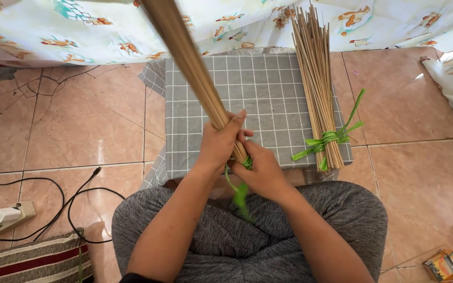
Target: Bundling and tying wooden sticks together using green plastic string.
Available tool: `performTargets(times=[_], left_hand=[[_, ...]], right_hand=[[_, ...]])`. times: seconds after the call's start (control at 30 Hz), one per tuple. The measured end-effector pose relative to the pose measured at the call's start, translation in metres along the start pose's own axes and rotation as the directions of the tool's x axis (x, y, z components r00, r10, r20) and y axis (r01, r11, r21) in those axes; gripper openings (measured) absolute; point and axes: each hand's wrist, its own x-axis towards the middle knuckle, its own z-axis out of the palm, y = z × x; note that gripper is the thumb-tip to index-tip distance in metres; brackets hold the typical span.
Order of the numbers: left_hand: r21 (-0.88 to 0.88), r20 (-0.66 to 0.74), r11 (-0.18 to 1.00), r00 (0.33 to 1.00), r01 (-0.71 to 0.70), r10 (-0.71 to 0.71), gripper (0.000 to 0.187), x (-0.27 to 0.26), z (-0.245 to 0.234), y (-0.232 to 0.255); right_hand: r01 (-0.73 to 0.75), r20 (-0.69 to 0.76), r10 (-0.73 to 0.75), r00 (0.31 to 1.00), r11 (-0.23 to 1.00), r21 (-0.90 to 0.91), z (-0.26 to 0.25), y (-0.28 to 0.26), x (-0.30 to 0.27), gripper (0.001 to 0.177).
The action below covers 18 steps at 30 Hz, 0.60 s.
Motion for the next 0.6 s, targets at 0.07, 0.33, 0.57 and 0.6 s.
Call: performTargets(times=[0.07,0.33,0.57,0.6], left_hand=[[-0.058,-0.112,0.998,0.993,-0.028,0.021,0.026,-0.002,0.003,0.006],[-0.244,-0.466,0.92,0.869,-0.307,0.166,0.027,-0.01,-0.044,0.052],[0.032,-0.331,0.989,0.935,0.141,-0.123,0.027,-0.088,-0.029,0.013],[-0.039,-0.27,0.96,0.922,0.278,-0.278,0.03,-0.102,-0.021,0.001]], right_hand=[[0.012,-0.015,-0.014,1.0,0.992,-0.126,0.002,0.0,-0.003,0.03],[-0.095,0.003,0.102,0.995,0.94,-0.329,-0.041,0.011,-0.016,0.026],[-0.155,-0.402,0.137,0.905,0.988,-0.013,-0.079,0.018,-0.007,0.017],[-0.165,-0.436,0.157,0.886,0.986,0.019,-0.08,0.021,-0.007,0.016]])
